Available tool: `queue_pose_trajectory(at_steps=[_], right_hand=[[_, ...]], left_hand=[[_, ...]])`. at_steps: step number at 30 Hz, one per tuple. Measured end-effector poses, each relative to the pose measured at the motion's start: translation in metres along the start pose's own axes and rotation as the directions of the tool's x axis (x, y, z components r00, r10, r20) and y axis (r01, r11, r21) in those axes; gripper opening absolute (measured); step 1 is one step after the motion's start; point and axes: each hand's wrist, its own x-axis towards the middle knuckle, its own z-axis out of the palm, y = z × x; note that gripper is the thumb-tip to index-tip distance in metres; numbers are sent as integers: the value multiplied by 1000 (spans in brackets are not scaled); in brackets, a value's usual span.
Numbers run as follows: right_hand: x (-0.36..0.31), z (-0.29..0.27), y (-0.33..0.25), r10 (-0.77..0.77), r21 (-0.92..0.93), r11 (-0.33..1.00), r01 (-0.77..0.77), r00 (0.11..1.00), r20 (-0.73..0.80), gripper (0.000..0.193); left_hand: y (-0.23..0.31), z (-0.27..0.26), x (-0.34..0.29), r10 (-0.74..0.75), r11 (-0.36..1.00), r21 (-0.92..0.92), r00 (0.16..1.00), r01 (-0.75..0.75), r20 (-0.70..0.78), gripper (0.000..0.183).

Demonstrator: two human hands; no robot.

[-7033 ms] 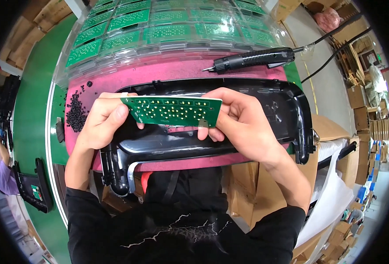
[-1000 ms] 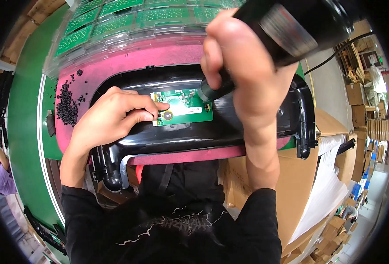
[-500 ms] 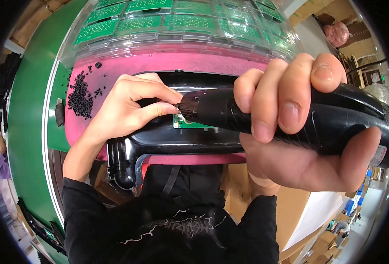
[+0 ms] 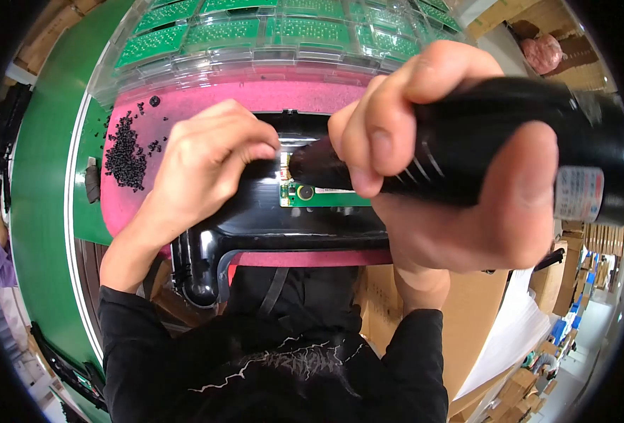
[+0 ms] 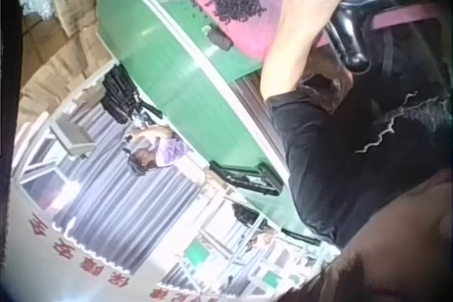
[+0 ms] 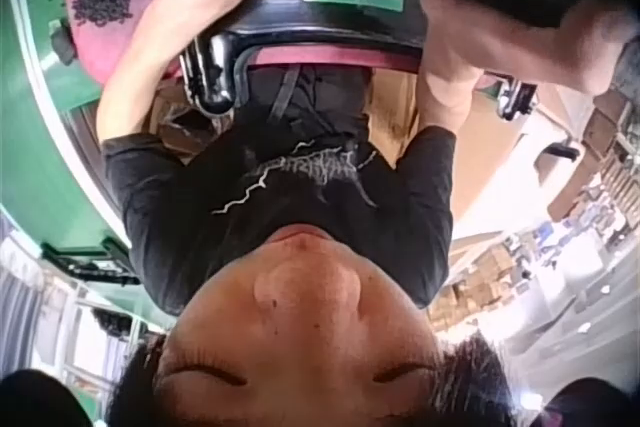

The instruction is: Insert a circuit board into a plastic housing, fasten it with an electric screwdriver, and place the completed unit into a box.

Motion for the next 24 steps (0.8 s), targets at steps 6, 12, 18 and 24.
queue_pose_trajectory(at_steps=[6,12,18,24], right_hand=[[-8,6,9,75,-73,994,-86,988,-135,55],[-6,10,24,36,-117,992,-53,989,-142,54],[2,11,30,25,-192,981,-33,999,-46,49],[12,17,30,119,-479,873,-93,993,23,44]], left_hand=[[7,0,2,-199,980,-46,977,196,-79,7],[10,-6,-1,-256,965,64,967,256,-6,12],[7,-5,-2,-244,969,-27,968,246,63,9],[5,-5,-7,-239,971,-5,966,241,96,10]])
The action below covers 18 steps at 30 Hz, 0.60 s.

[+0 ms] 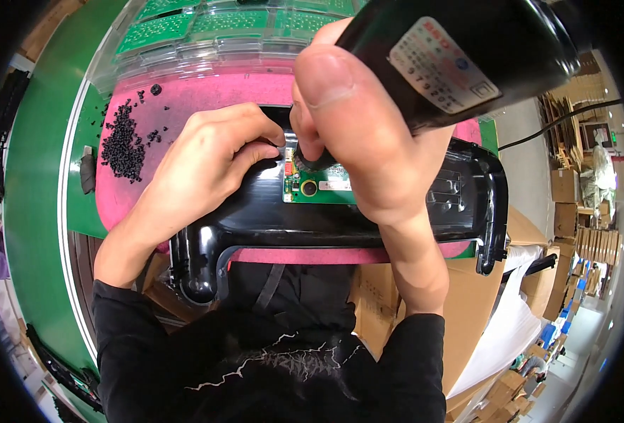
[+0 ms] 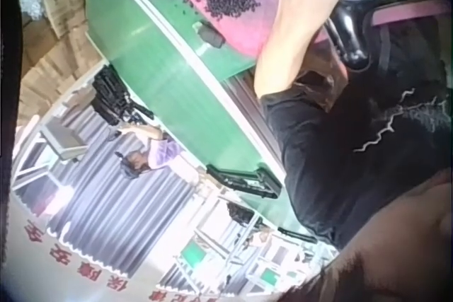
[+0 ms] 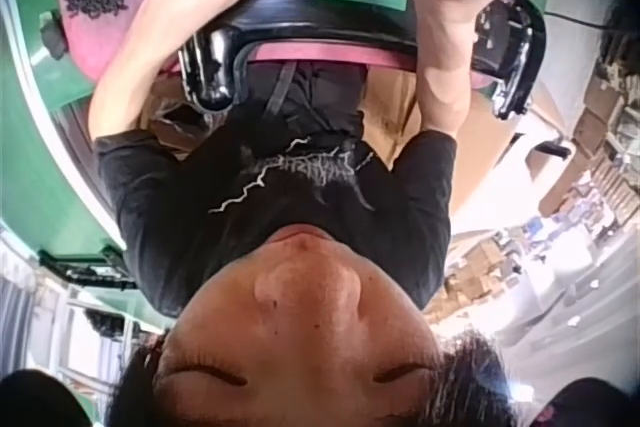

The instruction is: Insert a circuit board into a plastic housing, fasten it with an electric screwdriver, and place the completed unit into a box.

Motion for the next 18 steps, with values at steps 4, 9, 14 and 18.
queue_pose_trajectory(at_steps=[4,9,14,18], right_hand=[[-6,-1,8,-33,184,982,40,999,-40,50],[-20,-10,0,-133,415,895,164,986,-102,56],[-25,-16,-19,-192,551,802,232,973,-130,52],[-30,-16,-19,-196,530,807,260,965,-175,53]], left_hand=[[3,-1,0,-30,999,40,999,30,17,9],[0,-3,-1,2,998,56,992,-9,124,9],[1,-4,1,23,998,-69,989,-13,144,13],[2,-2,3,88,996,-48,986,-82,143,14]])
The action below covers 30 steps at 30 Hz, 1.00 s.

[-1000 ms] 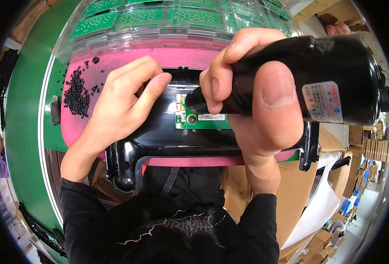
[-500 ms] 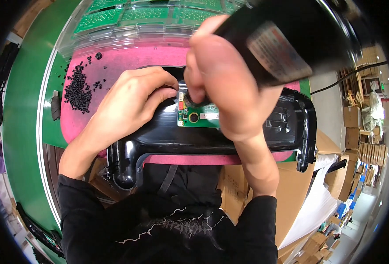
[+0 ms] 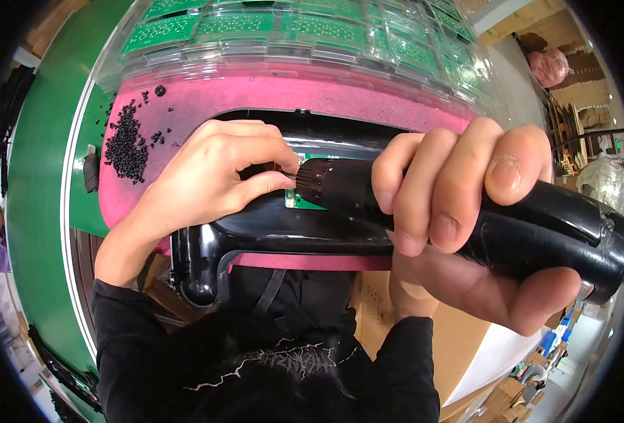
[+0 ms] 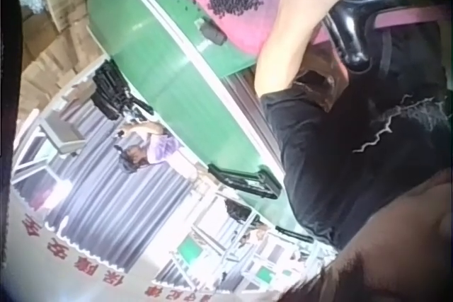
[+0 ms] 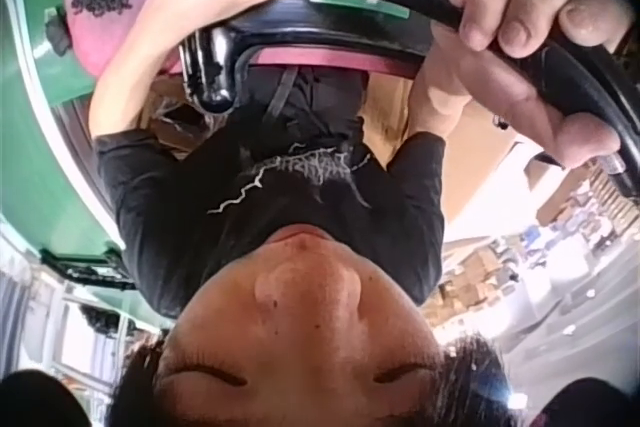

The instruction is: Insert a circuit board into a plastic housing, fasten it with an electric screwdriver, and place the completed unit into a box.

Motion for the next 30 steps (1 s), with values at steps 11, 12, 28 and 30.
queue_pose_trajectory(at_steps=[11,12,28,30], right_hand=[[-4,-6,1,198,-108,978,-181,963,184,55],[-6,-4,1,243,-195,958,-213,959,144,55],[-4,34,7,440,-438,788,-433,893,-91,67],[-8,38,11,352,-434,816,-382,924,-151,70]], left_hand=[[1,0,3,-45,996,-80,998,42,-34,8],[1,0,3,-46,996,-80,998,43,-34,8],[4,-3,-4,-105,994,4,991,106,-79,13],[4,-4,-3,-98,995,12,994,99,-44,12]])
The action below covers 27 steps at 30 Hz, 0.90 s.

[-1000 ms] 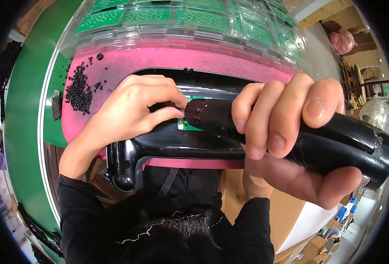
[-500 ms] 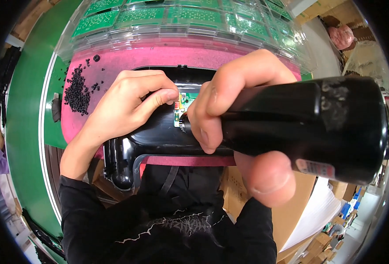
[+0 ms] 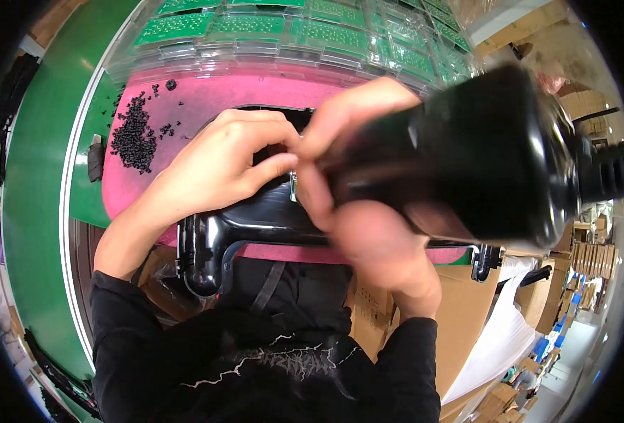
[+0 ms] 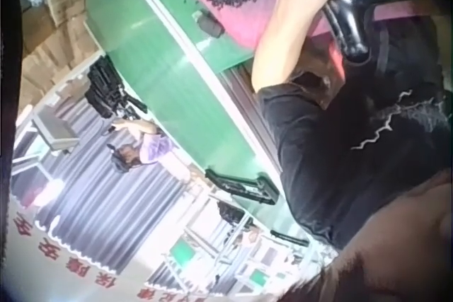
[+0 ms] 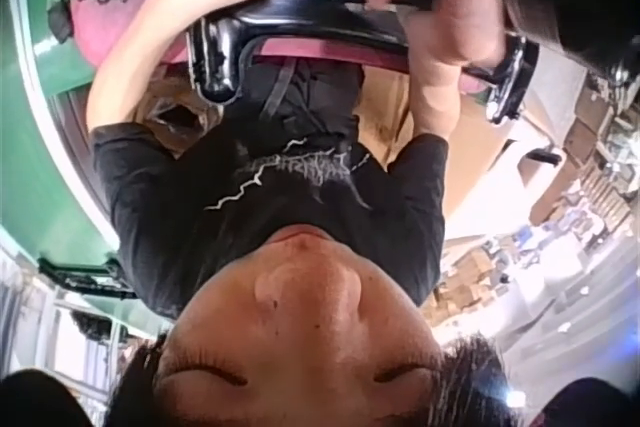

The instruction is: Insert a circuit board into a plastic housing, fasten it with an electric screwdriver, and place the completed unit into a box.

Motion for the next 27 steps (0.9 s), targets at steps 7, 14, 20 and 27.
queue_pose_trajectory(at_steps=[7,14,20,27], right_hand=[[-2,-23,-10,-370,342,889,304,918,146,65],[-4,-40,-14,-481,329,843,425,870,107,57],[-14,-50,-14,-488,380,825,417,866,110,58],[-24,-78,-13,-244,91,962,257,960,-135,64]], left_hand=[[-5,3,-1,176,981,49,971,-186,162,18],[-2,1,4,236,954,-212,968,-213,91,14],[5,1,6,189,947,-292,967,-133,173,26],[4,7,4,-14,993,116,951,-23,309,67]])
